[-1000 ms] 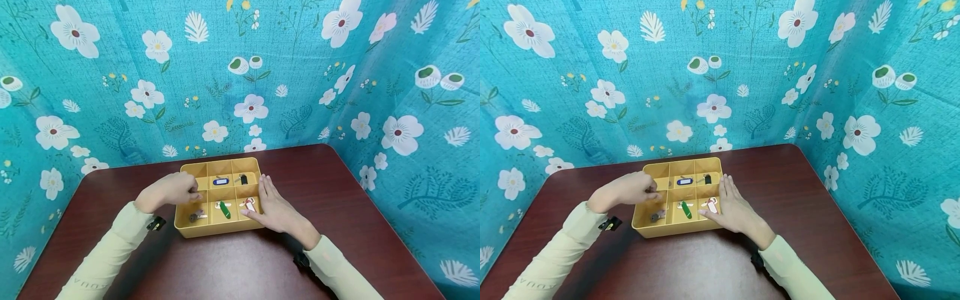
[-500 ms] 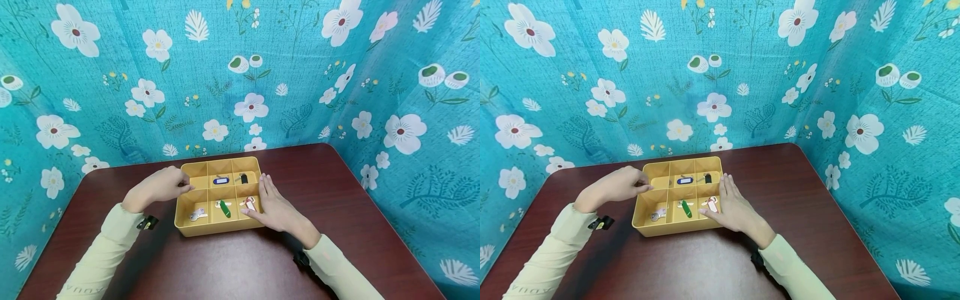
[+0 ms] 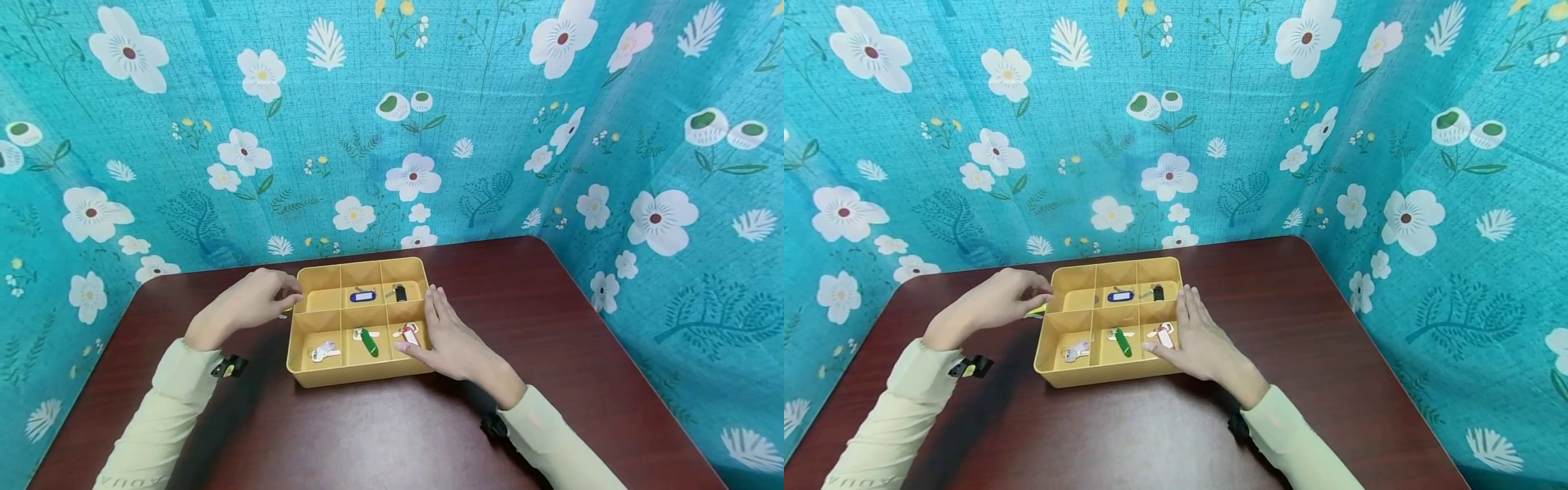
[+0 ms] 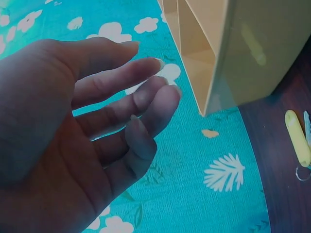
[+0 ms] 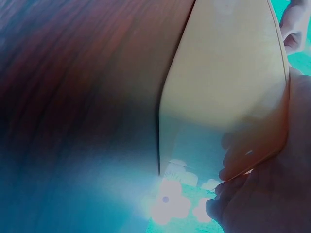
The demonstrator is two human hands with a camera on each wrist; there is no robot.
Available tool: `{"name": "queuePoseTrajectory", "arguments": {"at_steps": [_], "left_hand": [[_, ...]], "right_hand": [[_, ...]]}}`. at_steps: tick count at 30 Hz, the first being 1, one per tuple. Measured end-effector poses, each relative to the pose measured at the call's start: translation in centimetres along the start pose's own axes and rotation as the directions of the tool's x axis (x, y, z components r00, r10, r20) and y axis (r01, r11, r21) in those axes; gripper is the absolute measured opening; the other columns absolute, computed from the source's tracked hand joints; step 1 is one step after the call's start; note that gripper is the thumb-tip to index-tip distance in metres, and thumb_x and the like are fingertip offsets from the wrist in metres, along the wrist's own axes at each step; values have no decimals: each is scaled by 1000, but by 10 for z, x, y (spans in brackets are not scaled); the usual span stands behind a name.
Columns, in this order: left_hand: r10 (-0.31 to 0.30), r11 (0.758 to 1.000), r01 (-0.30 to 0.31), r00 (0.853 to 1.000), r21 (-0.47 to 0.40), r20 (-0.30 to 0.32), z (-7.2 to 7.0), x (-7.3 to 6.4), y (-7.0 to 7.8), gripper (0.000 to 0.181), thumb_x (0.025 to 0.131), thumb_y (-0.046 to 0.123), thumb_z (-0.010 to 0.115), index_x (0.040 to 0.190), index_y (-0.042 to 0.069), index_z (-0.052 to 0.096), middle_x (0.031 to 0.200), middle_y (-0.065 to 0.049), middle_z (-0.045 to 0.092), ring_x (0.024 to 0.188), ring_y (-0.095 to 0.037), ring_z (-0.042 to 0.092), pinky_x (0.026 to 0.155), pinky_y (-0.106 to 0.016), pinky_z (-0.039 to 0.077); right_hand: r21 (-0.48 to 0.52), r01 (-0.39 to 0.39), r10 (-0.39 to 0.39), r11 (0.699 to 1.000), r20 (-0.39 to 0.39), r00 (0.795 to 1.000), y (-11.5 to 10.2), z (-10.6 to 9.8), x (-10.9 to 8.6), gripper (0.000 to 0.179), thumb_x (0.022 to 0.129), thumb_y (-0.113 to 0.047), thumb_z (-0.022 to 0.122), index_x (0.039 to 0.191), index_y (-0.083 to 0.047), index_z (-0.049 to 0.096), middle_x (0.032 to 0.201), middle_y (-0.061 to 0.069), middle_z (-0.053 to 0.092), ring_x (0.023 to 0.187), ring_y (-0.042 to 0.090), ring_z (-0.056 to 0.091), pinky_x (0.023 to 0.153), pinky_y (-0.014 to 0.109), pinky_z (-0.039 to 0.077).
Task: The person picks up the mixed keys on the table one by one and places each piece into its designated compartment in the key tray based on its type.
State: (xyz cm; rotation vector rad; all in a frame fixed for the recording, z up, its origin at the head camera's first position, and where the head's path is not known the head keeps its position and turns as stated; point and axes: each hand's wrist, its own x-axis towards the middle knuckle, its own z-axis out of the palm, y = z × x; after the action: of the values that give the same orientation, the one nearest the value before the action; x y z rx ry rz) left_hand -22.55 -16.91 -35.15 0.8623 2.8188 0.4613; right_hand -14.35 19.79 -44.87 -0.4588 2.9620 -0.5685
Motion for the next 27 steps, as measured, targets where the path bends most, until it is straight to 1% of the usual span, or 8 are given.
{"name": "queuePoseTrajectory", "arguments": {"at_steps": [4,8,14,18,21,27], "left_hand": [[-11,1000,12,999,8,-36,-1,-4,-4,19,99,19,72,112,6,79,84,0,74,69,-10,58,64,-27,52],[4,1000,-3,998,17,-65,1,-7,-8,18,98,19,74,109,6,79,86,0,74,71,-10,58,64,-27,52],[6,999,-3,996,34,-93,5,-10,-18,14,97,17,75,106,7,79,90,-2,73,75,-11,61,69,-30,54],[-12,999,15,995,34,-95,8,-12,-22,16,96,17,75,108,7,78,96,-5,75,78,-13,62,71,-33,57],[-20,999,23,995,37,-98,10,-14,-24,19,97,17,75,112,5,77,101,-9,74,83,-18,65,74,-36,59],[-20,997,28,992,66,-123,15,-18,-35,25,98,18,73,117,1,75,113,-16,73,98,-30,69,87,-50,61]], "right_hand": [[2,-2,2,1000,-1,1000,0,0,0,128,88,-93,36,167,2,4,177,19,-5,167,35,-1,133,51,22],[10,-5,5,1000,-4,1000,-1,-1,-1,128,88,-93,36,167,3,5,177,19,-5,167,35,0,133,51,22],[3,1,-1,1000,-2,1000,-2,-1,-1,127,89,-93,35,167,3,6,177,20,-5,167,35,0,133,51,22],[1,1,-1,1000,-1,1000,-2,0,-1,128,88,-94,34,167,3,6,177,21,-5,166,35,0,133,51,22],[1,3,-3,1000,-5,1000,-2,-1,-1,129,87,-95,33,167,4,6,177,21,-4,166,36,2,133,51,22],[2,4,-4,1000,-9,1000,-2,-1,-1,128,89,-93,35,167,4,6,177,21,-3,166,37,3,133,51,23]]}}
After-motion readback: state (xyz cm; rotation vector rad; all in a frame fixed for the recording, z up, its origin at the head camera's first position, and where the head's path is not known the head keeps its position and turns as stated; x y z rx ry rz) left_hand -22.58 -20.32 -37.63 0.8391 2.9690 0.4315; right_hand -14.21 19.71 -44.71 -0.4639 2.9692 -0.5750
